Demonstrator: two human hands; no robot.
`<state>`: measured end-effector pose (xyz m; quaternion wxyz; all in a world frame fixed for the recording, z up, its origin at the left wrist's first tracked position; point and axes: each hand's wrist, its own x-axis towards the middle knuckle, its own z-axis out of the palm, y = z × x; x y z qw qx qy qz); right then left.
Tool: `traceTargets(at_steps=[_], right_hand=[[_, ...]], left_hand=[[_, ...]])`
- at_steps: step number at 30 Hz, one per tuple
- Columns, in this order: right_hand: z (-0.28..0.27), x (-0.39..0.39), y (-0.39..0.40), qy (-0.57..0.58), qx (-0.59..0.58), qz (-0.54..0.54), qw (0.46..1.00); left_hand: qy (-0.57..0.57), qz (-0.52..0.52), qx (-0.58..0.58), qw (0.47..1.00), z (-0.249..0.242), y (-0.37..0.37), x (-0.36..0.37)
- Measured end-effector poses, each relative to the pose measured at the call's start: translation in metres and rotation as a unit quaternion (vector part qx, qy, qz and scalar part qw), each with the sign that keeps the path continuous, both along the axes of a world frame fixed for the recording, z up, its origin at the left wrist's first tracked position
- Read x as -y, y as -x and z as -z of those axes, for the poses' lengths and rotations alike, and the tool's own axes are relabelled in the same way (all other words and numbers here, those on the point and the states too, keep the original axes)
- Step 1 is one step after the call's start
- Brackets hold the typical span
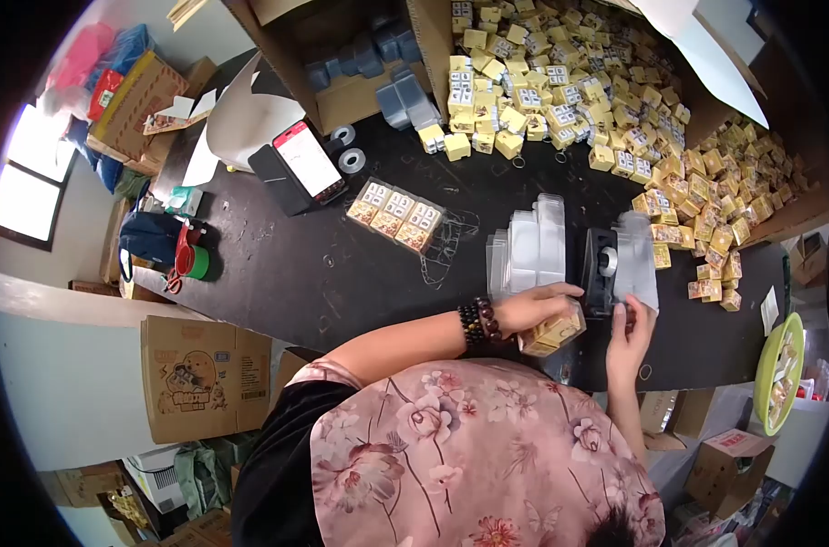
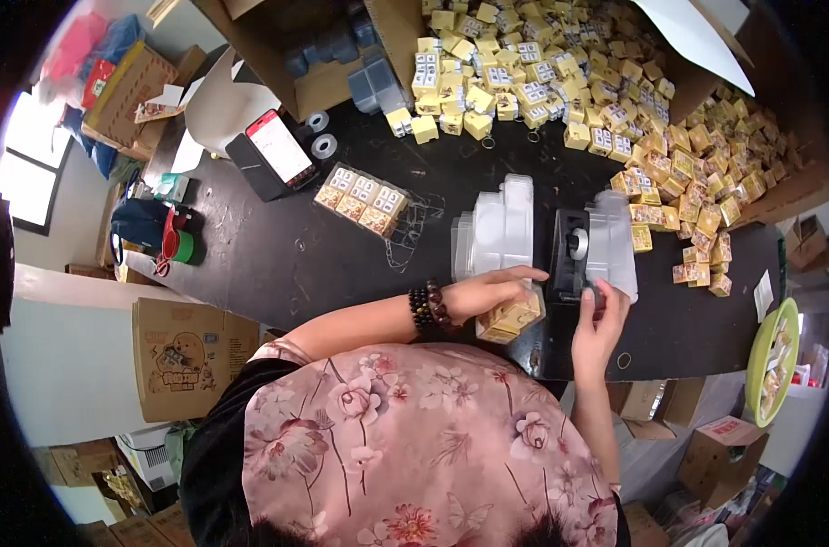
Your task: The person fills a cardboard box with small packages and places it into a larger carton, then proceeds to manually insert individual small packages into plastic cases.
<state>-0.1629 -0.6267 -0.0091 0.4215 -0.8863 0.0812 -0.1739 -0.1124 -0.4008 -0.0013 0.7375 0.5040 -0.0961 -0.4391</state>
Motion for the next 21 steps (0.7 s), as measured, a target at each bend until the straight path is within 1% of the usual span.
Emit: traceTargets(at_steps=[1,2,3,4,5,7,8,10,12,13,15,16,17,18,19,20,21], right_hand=[[0.004,0.005,-0.005,-0.015,-0.033,-0.047,0.998],[0.009,0.008,-0.008,-0.132,-0.121,-0.041,0.983],[0.013,0.010,-0.011,-0.247,-0.200,-0.027,0.948],[0.016,0.016,-0.015,-0.298,-0.203,-0.032,0.932],[0.012,0.018,-0.018,-0.339,-0.228,-0.030,0.912],[0.002,0.020,-0.021,-0.417,-0.271,-0.037,0.867],[0.004,0.022,-0.022,-0.457,-0.275,-0.027,0.846],[0.006,0.023,-0.019,-0.534,-0.281,-0.017,0.798],[-0.004,0.021,-0.009,-0.597,-0.239,0.003,0.765],[-0.003,0.023,-0.001,-0.623,-0.213,-0.025,0.752],[0.007,0.021,0.015,-0.580,-0.191,-0.035,0.791],[0.029,0.019,0.023,-0.514,-0.162,-0.048,0.841],[0.052,0.016,0.026,-0.490,-0.160,-0.021,0.857],[0.058,0.009,0.027,-0.466,-0.158,0.006,0.871],[0.061,0.008,0.028,-0.385,-0.159,0.004,0.909],[0.062,0.009,0.028,-0.386,-0.157,0.006,0.909],[0.060,0.008,0.030,-0.432,-0.145,-0.002,0.890]], left_hand=[[-0.002,0.009,0.001,1.000,0.004,-0.004,0.012],[-0.028,0.019,-0.005,0.999,0.010,-0.007,0.018],[-0.050,0.034,-0.008,0.998,0.006,-0.010,0.025],[-0.001,0.017,0.000,1.000,0.023,-0.010,0.032],[-0.025,0.034,-0.036,0.998,0.021,-0.012,0.036],[-0.013,0.039,-0.073,0.996,0.018,-0.013,0.036],[-0.026,0.044,-0.089,0.995,0.015,-0.013,0.036],[-0.003,0.031,-0.115,0.993,0.018,-0.013,0.038],[-0.005,0.030,-0.119,0.992,0.016,-0.013,0.039],[-0.007,0.022,-0.123,0.992,0.017,-0.012,0.039],[-0.009,0.023,-0.121,0.992,0.017,-0.011,0.040],[-0.018,0.023,-0.117,0.993,0.014,-0.012,0.040],[-0.029,0.022,-0.112,0.993,0.011,-0.012,0.041],[-0.033,0.027,-0.109,0.993,0.012,-0.012,0.041],[-0.034,0.029,-0.109,0.993,0.011,-0.011,0.042],[-0.040,0.010,-0.127,0.991,0.008,-0.009,0.044],[-0.046,-0.011,-0.146,0.988,0.005,-0.006,0.044]])
